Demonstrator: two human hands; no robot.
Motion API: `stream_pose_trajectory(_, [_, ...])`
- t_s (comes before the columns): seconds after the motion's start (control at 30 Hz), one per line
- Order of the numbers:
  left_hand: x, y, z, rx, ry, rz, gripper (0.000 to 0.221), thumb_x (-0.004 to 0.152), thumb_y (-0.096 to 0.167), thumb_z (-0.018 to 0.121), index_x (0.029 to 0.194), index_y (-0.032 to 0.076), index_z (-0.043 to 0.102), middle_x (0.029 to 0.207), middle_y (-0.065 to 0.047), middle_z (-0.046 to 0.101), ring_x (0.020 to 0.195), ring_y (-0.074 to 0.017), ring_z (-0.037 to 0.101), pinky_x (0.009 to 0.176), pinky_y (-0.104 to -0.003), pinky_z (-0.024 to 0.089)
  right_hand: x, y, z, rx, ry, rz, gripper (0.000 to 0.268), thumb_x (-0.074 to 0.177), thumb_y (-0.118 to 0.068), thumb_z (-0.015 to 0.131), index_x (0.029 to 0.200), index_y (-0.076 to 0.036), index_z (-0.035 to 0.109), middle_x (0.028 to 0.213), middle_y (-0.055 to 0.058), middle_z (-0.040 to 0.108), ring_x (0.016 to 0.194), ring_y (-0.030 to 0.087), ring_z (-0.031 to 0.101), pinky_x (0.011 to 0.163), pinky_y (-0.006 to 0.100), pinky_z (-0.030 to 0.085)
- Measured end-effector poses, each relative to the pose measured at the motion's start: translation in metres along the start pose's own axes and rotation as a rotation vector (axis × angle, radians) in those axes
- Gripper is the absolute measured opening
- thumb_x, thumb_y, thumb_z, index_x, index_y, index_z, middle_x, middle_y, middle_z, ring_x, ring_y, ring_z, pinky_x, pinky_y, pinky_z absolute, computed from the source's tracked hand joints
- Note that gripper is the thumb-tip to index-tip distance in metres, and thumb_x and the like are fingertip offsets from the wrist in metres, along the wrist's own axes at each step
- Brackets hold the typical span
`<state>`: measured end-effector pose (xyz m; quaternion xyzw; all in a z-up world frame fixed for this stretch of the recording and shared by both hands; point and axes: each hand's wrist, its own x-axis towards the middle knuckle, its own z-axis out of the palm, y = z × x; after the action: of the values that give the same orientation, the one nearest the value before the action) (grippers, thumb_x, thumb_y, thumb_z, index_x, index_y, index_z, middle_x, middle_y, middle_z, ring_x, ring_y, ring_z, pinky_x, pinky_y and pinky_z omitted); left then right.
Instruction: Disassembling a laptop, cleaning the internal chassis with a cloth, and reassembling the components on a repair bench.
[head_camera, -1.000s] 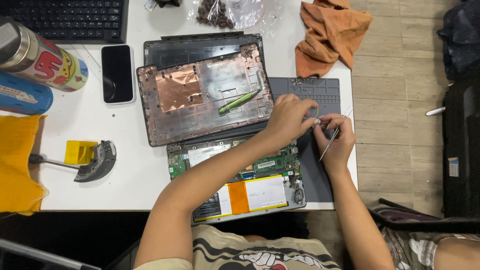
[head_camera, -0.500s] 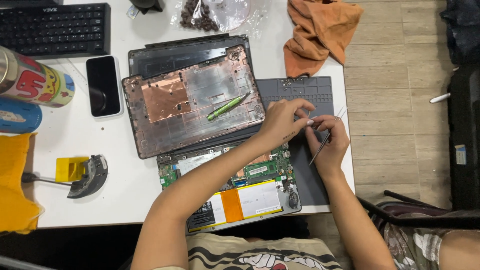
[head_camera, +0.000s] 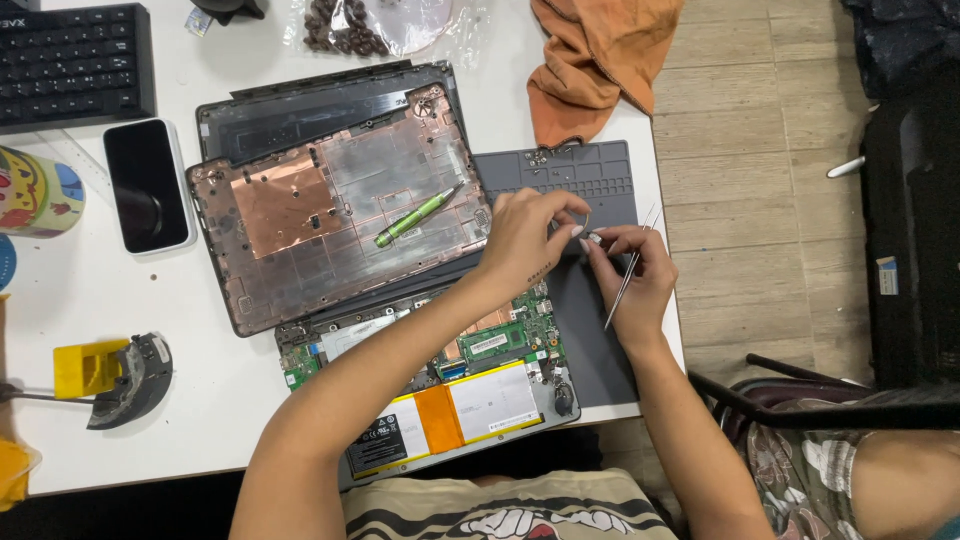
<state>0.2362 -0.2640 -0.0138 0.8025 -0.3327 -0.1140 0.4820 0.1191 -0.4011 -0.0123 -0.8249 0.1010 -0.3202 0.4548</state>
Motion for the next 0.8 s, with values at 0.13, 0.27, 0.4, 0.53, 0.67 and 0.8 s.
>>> stream_pose_trajectory(0.13, [0.009,-0.003,-0.004,0.043,0.032,0.045,0.021,0.092,0.005,0.075,0.11,0.017,0.076,0.082,0.0,0.077,0.1,-0.0242,0.069,0.101,-0.044,0.038,0.001,0.005,-0.001,0.04,0.005,0.046,0.036,0.094,0.003,0.087,0.088,-0.006,0.053,0.095,0.014,0.077,0.082,0.023,0.075,0.075,0.032,0.059])
stream_pose_trajectory(0.27, [0.034,-0.008,0.0,0.153,0.067,0.128,0.022,0.091,0.003,0.075,0.108,0.016,0.076,0.082,-0.001,0.076,0.099,-0.0219,0.068,0.102,-0.042,0.038,0.0,0.01,0.002,0.134,0.022,0.184,0.034,0.096,-0.001,0.086,0.089,-0.007,0.053,0.098,0.013,0.077,0.084,0.016,0.073,0.076,0.028,0.058])
stream_pose_trajectory(0.4, [0.063,-0.024,0.015,0.279,0.096,0.238,0.022,0.09,0.0,0.075,0.107,0.013,0.077,0.08,-0.003,0.075,0.097,-0.0209,0.067,0.102,-0.041,0.038,0.002,0.016,0.002,0.176,0.029,0.262,0.033,0.096,-0.003,0.085,0.091,-0.008,0.053,0.1,0.013,0.076,0.084,0.012,0.072,0.076,0.024,0.058])
stream_pose_trajectory(0.53, [0.077,-0.037,0.027,0.302,0.11,0.314,0.023,0.088,-0.002,0.077,0.106,0.014,0.077,0.077,-0.003,0.074,0.095,-0.0202,0.066,0.101,-0.041,0.038,0.003,0.019,0.001,0.191,0.041,0.286,0.033,0.096,-0.002,0.084,0.09,-0.008,0.052,0.1,0.014,0.076,0.085,0.013,0.072,0.076,0.024,0.059])
stream_pose_trajectory(0.67, [0.082,-0.042,0.034,0.279,0.134,0.343,0.021,0.087,0.002,0.08,0.103,0.014,0.077,0.076,-0.002,0.074,0.095,-0.0188,0.066,0.1,-0.039,0.039,0.004,0.021,0.001,0.219,0.039,0.306,0.033,0.096,-0.002,0.084,0.091,-0.008,0.052,0.101,0.014,0.075,0.086,0.012,0.072,0.076,0.024,0.059])
stream_pose_trajectory(0.8, [0.081,-0.036,0.028,0.271,0.154,0.348,0.018,0.089,0.003,0.079,0.102,0.016,0.078,0.073,-0.002,0.074,0.094,-0.0179,0.067,0.1,-0.038,0.039,0.005,0.019,0.0,0.226,0.033,0.306,0.033,0.096,-0.002,0.083,0.092,-0.008,0.052,0.101,0.014,0.075,0.085,0.012,0.072,0.075,0.024,0.059])
